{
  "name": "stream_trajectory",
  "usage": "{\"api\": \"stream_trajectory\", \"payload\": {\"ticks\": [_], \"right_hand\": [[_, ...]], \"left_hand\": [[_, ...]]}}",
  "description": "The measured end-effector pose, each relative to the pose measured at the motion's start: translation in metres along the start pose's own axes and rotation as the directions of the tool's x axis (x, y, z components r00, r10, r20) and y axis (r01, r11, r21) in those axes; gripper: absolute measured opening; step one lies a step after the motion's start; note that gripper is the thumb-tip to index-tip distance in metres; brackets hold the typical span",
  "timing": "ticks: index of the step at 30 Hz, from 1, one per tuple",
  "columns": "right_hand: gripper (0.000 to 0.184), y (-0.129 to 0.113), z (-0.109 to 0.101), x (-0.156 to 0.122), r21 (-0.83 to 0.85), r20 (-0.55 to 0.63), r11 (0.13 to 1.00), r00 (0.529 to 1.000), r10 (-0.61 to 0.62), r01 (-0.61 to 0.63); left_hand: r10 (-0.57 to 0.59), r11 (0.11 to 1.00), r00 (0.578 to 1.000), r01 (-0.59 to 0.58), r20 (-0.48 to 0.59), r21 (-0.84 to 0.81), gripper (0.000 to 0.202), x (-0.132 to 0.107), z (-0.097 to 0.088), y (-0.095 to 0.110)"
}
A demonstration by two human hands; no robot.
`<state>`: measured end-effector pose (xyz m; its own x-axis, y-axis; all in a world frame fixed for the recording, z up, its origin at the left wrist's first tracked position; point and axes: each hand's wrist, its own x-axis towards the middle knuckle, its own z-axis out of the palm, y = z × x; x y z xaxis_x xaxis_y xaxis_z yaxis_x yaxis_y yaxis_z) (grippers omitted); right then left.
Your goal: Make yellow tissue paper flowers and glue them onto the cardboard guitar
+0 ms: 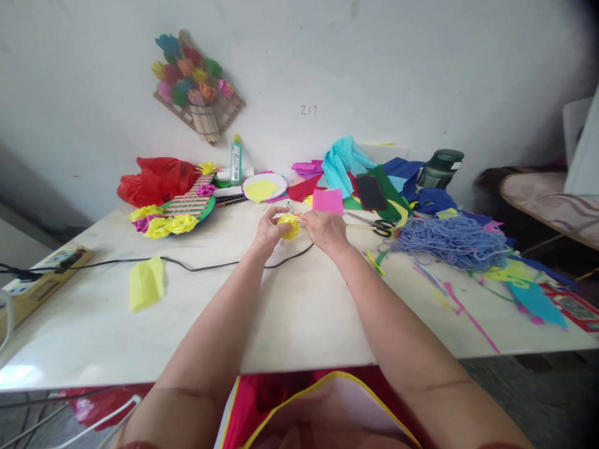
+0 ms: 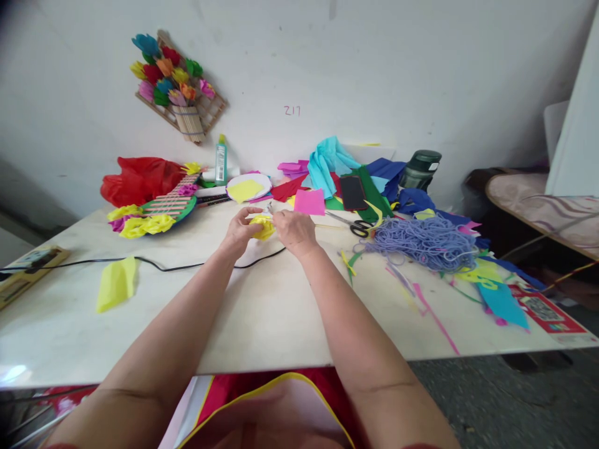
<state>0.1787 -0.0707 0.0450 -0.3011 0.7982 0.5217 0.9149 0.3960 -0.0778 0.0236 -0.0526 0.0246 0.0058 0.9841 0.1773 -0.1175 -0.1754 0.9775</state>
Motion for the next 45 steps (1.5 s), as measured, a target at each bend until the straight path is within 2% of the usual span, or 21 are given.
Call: {"api": "stream_trajectory", "payload": {"ticks": [6,14,21,25,32,38,40,45], "right_hand": [[0.027,0.003,0.001,0.001,-0.027,-0.048,0.999,0.998,-0.048,0.047],[0.018,0.018,0.0,0.005,0.05,-0.004,0.999,1.0,0.011,-0.011],[0.014,0.014,0.004,0.005,0.051,-0.068,0.999,0.998,0.013,-0.01],[0.014,0.012,0.004,0.006,0.073,-0.019,0.997,0.999,0.034,-0.033],[0.014,0.02,0.01,0.007,0.286,0.048,0.947,0.989,0.14,-0.148],[0.017,0.025,0.015,0.008,0.447,0.095,0.882,0.988,0.123,-0.152],[0.018,0.025,0.012,0.007,0.411,0.097,0.901,0.989,0.11,-0.14],[0.015,0.018,0.001,0.007,0.15,0.025,0.985,0.997,0.078,-0.081]], "left_hand": [[0.009,1.0,1.0,-0.009,0.026,0.003,0.047,0.0,0.0,-0.003],[0.025,1.0,0.997,-0.025,0.075,0.002,0.046,-0.002,0.003,-0.004],[0.044,0.999,0.998,-0.044,0.032,-0.004,0.041,0.001,0.002,-0.007],[0.03,1.0,0.999,-0.029,0.034,-0.002,0.04,0.001,0.001,-0.006],[0.053,0.999,0.995,-0.052,0.09,-0.007,0.036,-0.001,-0.001,-0.004],[0.04,0.999,0.995,-0.04,0.089,-0.006,0.034,0.0,-0.001,-0.004],[0.033,0.999,0.996,-0.034,0.085,0.004,0.033,0.0,-0.001,-0.003],[0.02,0.999,0.997,-0.022,0.07,0.026,0.033,0.0,0.0,-0.004]]}}
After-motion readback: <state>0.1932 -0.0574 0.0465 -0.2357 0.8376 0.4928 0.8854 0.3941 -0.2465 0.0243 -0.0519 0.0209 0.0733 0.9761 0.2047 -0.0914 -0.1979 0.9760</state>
